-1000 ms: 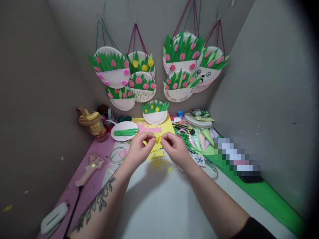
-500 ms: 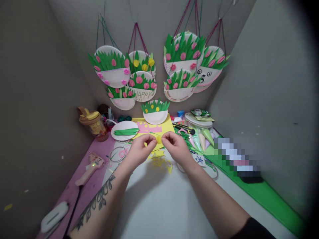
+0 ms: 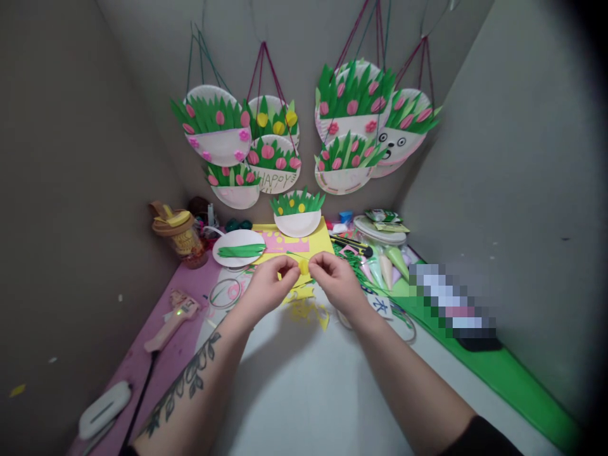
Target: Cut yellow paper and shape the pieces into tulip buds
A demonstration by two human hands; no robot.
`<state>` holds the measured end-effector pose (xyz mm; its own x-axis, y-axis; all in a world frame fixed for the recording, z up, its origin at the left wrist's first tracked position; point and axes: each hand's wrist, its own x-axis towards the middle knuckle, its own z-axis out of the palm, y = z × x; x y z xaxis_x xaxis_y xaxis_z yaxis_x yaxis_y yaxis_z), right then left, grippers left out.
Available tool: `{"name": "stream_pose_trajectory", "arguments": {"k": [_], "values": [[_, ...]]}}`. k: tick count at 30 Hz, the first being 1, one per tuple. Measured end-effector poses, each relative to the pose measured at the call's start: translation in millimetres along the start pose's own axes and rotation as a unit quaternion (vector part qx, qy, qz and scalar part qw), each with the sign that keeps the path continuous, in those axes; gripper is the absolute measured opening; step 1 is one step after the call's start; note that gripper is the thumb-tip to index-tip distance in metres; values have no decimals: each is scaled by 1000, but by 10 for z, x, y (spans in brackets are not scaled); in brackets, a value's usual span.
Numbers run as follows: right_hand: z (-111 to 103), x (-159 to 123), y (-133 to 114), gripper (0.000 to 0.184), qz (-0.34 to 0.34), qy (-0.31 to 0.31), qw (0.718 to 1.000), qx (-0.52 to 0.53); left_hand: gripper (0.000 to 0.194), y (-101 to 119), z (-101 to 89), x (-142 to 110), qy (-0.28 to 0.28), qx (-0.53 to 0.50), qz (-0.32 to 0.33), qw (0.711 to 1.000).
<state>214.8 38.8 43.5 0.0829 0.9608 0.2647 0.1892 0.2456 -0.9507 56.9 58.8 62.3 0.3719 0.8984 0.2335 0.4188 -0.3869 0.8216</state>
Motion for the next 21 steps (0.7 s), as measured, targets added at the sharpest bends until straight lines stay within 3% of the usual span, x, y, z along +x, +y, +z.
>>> {"name": "stream_pose_trajectory", "arguments": {"k": [15, 19, 21], "values": [[-36, 42, 72, 14, 12, -13, 1000, -15, 20, -63, -17, 0, -23, 42, 3, 999], [-133, 85, 121, 16, 16, 5, 999, 51, 22, 34, -194, -79, -46, 151, 34, 987], [-193, 107, 149, 17, 24, 17, 997, 77, 23, 48, -363, -162, -51, 234, 6, 971]]}}
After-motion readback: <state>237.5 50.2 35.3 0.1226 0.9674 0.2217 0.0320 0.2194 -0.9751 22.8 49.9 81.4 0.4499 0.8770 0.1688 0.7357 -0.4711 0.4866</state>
